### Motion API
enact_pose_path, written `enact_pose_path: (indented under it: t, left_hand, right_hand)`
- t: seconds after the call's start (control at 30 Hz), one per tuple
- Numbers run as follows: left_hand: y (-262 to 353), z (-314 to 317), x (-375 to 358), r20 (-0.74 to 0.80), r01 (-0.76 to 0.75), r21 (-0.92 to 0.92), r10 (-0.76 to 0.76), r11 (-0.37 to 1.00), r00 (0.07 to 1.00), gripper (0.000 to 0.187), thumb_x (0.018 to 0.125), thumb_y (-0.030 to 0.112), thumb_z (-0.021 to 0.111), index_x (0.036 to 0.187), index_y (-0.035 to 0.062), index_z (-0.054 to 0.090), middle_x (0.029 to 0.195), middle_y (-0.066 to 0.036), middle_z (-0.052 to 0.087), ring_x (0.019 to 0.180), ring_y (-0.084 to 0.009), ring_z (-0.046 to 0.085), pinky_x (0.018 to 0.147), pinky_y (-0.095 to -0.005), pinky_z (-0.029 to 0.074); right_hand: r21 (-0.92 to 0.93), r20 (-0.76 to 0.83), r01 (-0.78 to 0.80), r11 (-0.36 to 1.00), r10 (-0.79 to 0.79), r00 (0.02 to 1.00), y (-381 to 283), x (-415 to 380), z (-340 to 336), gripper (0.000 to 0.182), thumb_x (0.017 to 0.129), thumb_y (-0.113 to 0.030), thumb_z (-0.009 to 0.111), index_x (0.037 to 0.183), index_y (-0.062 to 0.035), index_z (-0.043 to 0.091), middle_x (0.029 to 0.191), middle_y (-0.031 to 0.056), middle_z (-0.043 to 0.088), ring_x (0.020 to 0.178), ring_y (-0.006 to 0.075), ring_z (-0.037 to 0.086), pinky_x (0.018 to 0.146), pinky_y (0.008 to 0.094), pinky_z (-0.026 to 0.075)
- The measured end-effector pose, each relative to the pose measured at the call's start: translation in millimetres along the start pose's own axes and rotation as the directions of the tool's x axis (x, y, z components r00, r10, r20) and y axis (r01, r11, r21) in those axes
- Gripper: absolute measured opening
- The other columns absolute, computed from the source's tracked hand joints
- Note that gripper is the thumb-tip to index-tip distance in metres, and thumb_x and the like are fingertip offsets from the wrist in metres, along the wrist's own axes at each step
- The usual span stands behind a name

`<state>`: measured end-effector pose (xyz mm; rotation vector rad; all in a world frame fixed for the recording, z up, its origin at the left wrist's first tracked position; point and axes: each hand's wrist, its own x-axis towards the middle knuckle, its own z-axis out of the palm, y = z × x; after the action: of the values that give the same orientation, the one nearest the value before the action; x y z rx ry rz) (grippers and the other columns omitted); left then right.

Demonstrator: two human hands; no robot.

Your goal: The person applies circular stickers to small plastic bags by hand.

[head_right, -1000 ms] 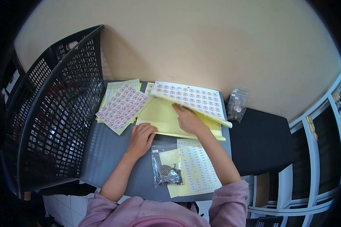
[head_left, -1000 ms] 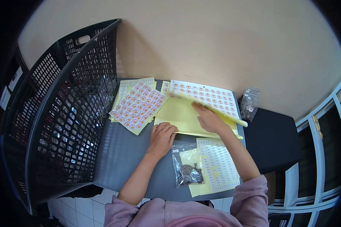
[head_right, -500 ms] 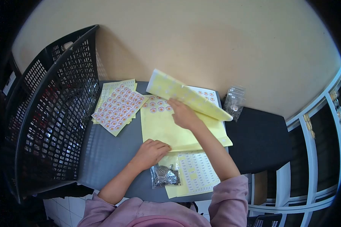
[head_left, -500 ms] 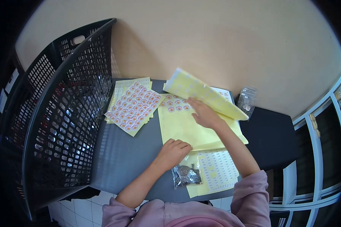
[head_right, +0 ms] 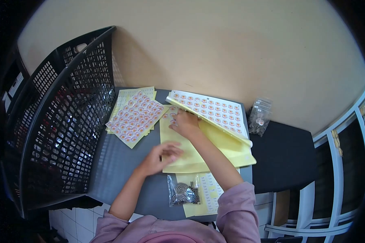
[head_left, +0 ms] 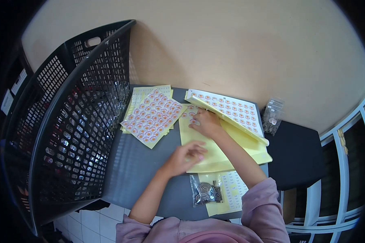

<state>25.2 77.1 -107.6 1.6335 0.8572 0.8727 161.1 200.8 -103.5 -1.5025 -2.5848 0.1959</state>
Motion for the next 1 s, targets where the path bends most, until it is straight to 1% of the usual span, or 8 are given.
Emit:
enact_pose_path:
  t: [0.07, 0.1, 0.13, 0.2, 0.3, 0.6, 0.93, 1.0]
  left_hand:
    - [-13.8, -13.8, 3.1, -0.281, -0.078, 0.258, 0.152, 0.963, 0.948, 0.044, 0.077, 0.023, 0.06, 0.115, 0.0045, 0.048, 0.105, -0.013, 0.057, 0.098, -0.0279, 0.054, 0.086, -0.036, 0.04]
    - [-15.7, -16.9, 2.0, -0.285, 0.037, 0.568, 0.154, 0.822, 0.946, 0.051, 0.078, 0.031, 0.058, 0.119, 0.0041, 0.044, 0.12, -0.014, 0.048, 0.115, -0.0274, 0.042, 0.099, -0.04, 0.026]
    - [-21.4, -16.4, 2.1, -0.289, 0.04, 0.569, 0.154, 0.821, 0.945, 0.051, 0.078, 0.031, 0.058, 0.119, 0.0041, 0.044, 0.12, -0.014, 0.048, 0.115, -0.0274, 0.042, 0.099, -0.04, 0.026]
    - [-33.4, -10.8, 1.7, -0.252, 0.098, 0.74, 0.139, 0.666, 0.958, 0.061, 0.079, 0.041, 0.054, 0.124, 0.0032, 0.039, 0.131, -0.013, 0.037, 0.124, -0.0262, 0.029, 0.104, -0.0415, 0.014]
    - [-38.2, -5.9, 1.7, -0.218, 0.141, 0.8, 0.064, 0.584, 0.974, 0.072, 0.077, 0.052, 0.05, 0.127, 0.0026, 0.035, 0.136, -0.01, 0.029, 0.129, -0.0246, 0.018, 0.104, -0.0457, 0.01]
    - [-33.4, -4.4, 1.2, -0.236, 0.186, 0.777, 0.004, 0.601, 0.972, 0.075, 0.074, 0.052, 0.054, 0.127, 0.0029, 0.035, 0.138, -0.009, 0.025, 0.13, -0.0285, 0.012, 0.104, -0.049, 0.007]
    - [-33.7, -4.2, 1.7, -0.234, 0.188, 0.777, -0.002, 0.601, 0.972, 0.076, 0.073, 0.052, 0.055, 0.128, 0.0025, 0.034, 0.138, -0.009, 0.024, 0.131, -0.0293, 0.01, 0.104, -0.0504, 0.004]
    - [-32.7, -4.1, 1.2, -0.232, 0.194, 0.779, -0.014, 0.596, 0.973, 0.076, 0.074, 0.051, 0.055, 0.128, 0.0026, 0.034, 0.139, -0.009, 0.024, 0.131, -0.0295, 0.009, 0.104, -0.05, 0.003]
  right_hand:
    - [0.014, -0.043, 0.017, 1.0, -0.016, 0.999, 4.2, 4.0, 8.8, 0.031, 0.071, -0.031, 0.063, 0.091, -0.0076, 0.065, 0.098, 0.0119, 0.056, 0.093, 0.0261, 0.055, 0.077, 0.0402, 0.045]
    - [0.025, -0.085, 0.025, 0.999, -0.023, 0.996, 2.2, 5.3, 8.5, 0.028, 0.071, -0.03, 0.062, 0.088, -0.0073, 0.066, 0.092, 0.0125, 0.058, 0.089, 0.0265, 0.056, 0.075, 0.0406, 0.046]
    - [0.026, -0.085, 0.029, 0.999, -0.026, 0.996, 0.9, 6.6, 8.1, 0.028, 0.071, -0.03, 0.062, 0.088, -0.0073, 0.066, 0.092, 0.0125, 0.058, 0.089, 0.0265, 0.056, 0.075, 0.0406, 0.046]
    - [-0.007, -0.057, -0.06, 0.998, 0.059, 0.997, -1.0, 7.3, 7.1, 0.02, 0.071, -0.026, 0.063, 0.08, -0.0088, 0.067, 0.08, 0.0087, 0.06, 0.078, 0.0261, 0.058, 0.069, 0.0379, 0.047]
    - [-0.012, -0.099, 0.015, 1.0, -0.016, 0.995, 0.0, 8.8, 10.4, 0.017, 0.073, -0.023, 0.061, 0.08, -0.0085, 0.067, 0.077, 0.0102, 0.06, 0.073, 0.0267, 0.059, 0.067, 0.0378, 0.047]
    - [-0.021, 0.027, -0.024, 0.999, 0.025, 0.999, -1.6, 14.9, -4.3, 0.018, 0.079, -0.022, 0.055, 0.081, -0.0067, 0.065, 0.083, 0.0128, 0.062, 0.08, 0.0289, 0.059, 0.07, 0.0397, 0.046]
    - [-0.055, 0.015, 0.005, 0.998, -0.004, 1.0, 17.3, 23.6, 2.3, 0.019, 0.08, -0.012, 0.049, 0.092, 0.0011, 0.057, 0.093, 0.0193, 0.059, 0.084, 0.0342, 0.058, 0.075, 0.0426, 0.045]
    - [0.047, -0.039, 0.032, 0.998, -0.03, 0.999, 24.1, 25.5, -0.3, 0.018, 0.082, -0.011, 0.046, 0.089, 0.0032, 0.055, 0.091, 0.0205, 0.058, 0.084, 0.0354, 0.057, 0.076, 0.0428, 0.044]
